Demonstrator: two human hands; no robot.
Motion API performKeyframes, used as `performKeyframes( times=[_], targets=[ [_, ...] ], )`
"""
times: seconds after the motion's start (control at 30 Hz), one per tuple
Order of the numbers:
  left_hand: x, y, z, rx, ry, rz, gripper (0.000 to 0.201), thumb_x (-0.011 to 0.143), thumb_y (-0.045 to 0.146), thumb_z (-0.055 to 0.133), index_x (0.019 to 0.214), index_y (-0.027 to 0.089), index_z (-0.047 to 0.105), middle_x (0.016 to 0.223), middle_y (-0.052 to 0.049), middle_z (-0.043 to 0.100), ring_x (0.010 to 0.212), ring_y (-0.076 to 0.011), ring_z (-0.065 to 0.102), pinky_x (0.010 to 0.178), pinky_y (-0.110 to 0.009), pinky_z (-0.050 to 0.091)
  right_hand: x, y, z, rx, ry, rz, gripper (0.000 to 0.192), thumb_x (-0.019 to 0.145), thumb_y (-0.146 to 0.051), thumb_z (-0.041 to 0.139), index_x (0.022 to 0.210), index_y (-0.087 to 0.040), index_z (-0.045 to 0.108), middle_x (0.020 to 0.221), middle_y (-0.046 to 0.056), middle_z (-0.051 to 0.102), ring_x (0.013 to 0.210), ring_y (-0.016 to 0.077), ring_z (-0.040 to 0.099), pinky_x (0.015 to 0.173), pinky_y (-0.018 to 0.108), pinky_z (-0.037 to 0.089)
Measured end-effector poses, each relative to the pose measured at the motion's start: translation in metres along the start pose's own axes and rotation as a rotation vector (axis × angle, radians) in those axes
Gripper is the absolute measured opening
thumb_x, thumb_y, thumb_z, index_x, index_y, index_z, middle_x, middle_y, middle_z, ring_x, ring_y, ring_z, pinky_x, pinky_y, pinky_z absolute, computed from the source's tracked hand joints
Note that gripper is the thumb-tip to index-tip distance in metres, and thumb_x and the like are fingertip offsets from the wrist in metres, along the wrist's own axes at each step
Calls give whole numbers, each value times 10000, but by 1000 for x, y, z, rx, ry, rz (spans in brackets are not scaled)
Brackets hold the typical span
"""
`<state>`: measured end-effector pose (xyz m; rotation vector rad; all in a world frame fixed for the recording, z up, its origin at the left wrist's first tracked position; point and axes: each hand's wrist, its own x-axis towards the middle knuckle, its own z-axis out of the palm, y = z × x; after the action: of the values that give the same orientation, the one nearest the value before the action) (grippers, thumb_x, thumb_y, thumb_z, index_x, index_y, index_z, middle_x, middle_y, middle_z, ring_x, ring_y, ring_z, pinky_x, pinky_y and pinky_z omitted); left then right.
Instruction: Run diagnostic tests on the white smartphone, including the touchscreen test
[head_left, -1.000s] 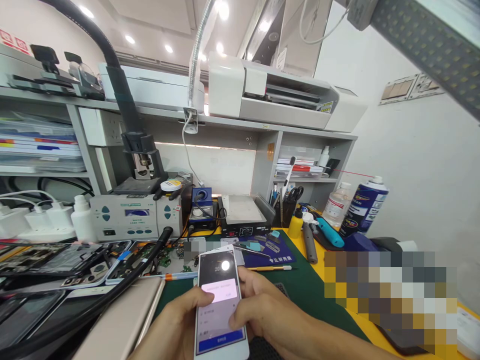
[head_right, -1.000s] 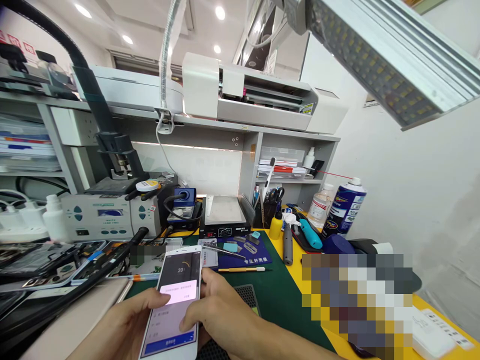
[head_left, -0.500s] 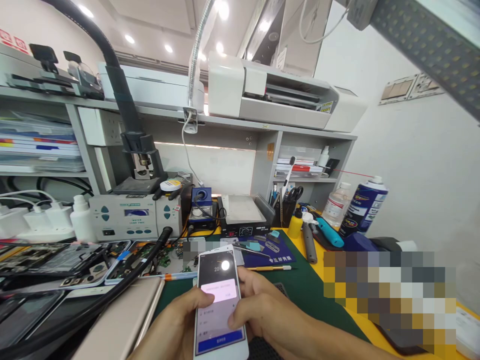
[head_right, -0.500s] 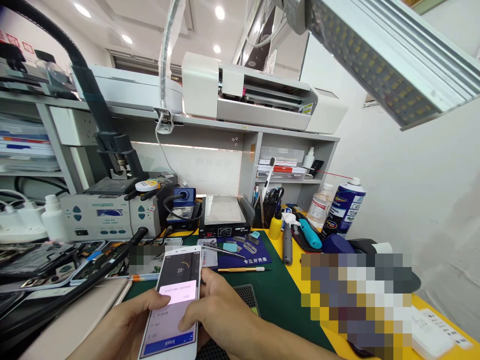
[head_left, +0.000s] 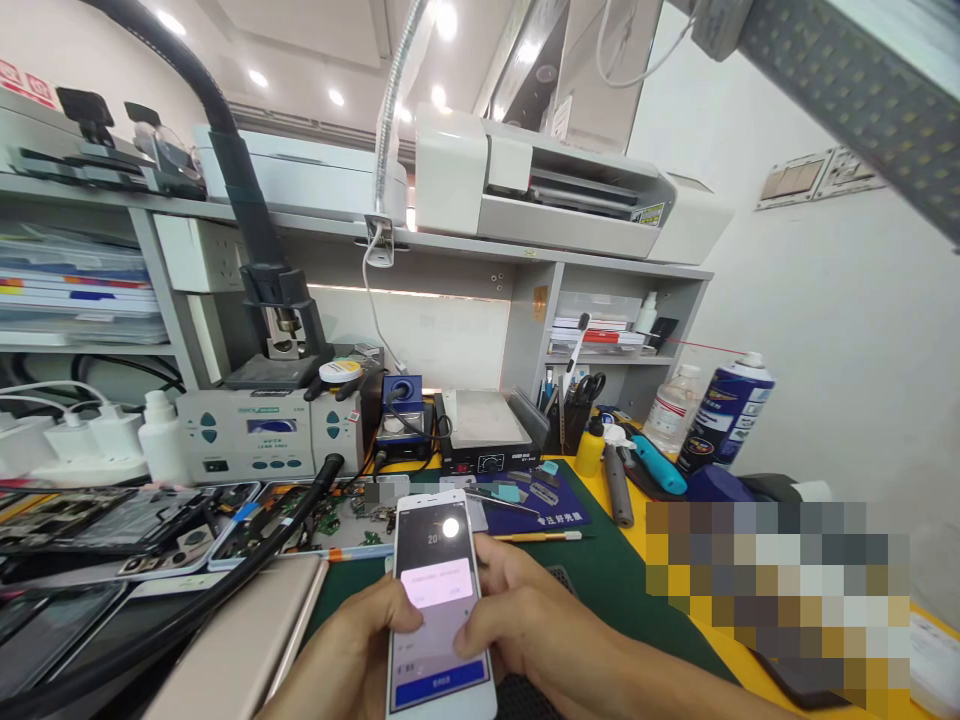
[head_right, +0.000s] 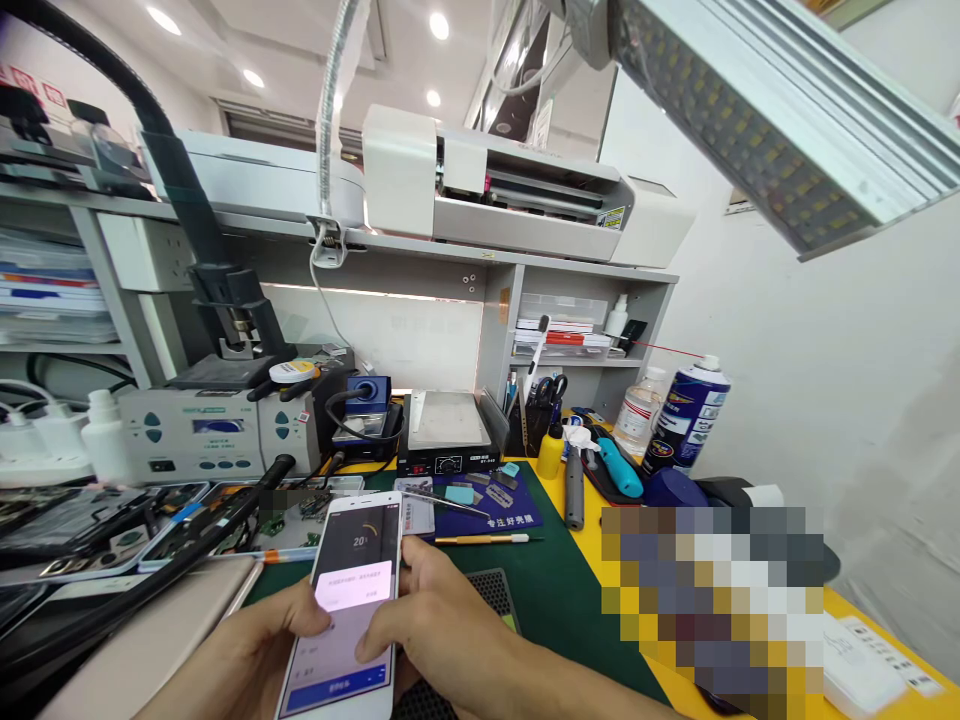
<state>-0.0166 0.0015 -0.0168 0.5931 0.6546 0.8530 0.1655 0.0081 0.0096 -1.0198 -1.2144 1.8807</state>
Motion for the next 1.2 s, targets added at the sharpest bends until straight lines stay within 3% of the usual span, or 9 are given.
performKeyframes(
  times=[0.23, 0.4, 0.53, 0.87, 1.2],
  targets=[
    [-1, 2, 5, 11, -10, -1, 339, 927, 370, 645, 1198, 165, 632, 1211, -74, 662, 1029, -230, 659, 866, -426, 576, 0, 0, 0, 1, -7, -4, 623, 547, -89, 642, 1162, -173, 584, 835, 1, 709, 635, 152, 644, 539, 230, 440],
    [-2, 4, 14, 42, -30, -83, 314, 876, 184, 606, 1178, 126, 674, 930, -88, 743, 768, -249, 691, 691, -387, 560, -1, -1, 1, 1, -6, -11, 606, 556, -94, 639, 1155, -176, 591, 839, 1, 715, 635, 148, 638, 544, 228, 436],
    [1, 2, 16, 69, -35, -135, 325, 889, 234, 591, 1174, 112, 687, 796, -102, 744, 670, -268, 676, 622, -386, 533, -1, -1, 1, 1, -12, -18, 579, 572, -101, 641, 1143, -185, 596, 852, 6, 721, 678, 164, 654, 548, 227, 432],
    [2, 1, 10, 61, -76, -139, 453, 870, 260, 577, 1296, 113, 625, 837, -125, 753, 686, -285, 690, 644, -389, 540, 0, 0, 0, -1, -4, -3, 594, 573, -113, 649, 1159, -183, 585, 880, 19, 722, 733, 190, 679, 589, 253, 458],
    [3, 8, 17, 35, -91, -161, 541, 900, 276, 489, 1414, 109, 483, 934, -151, 750, 674, -275, 698, 582, -375, 538, 0, -1, 1, -5, 19, 13, 555, 570, -122, 658, 1117, -182, 589, 901, 25, 733, 769, 203, 695, 628, 266, 473]
  ],
)
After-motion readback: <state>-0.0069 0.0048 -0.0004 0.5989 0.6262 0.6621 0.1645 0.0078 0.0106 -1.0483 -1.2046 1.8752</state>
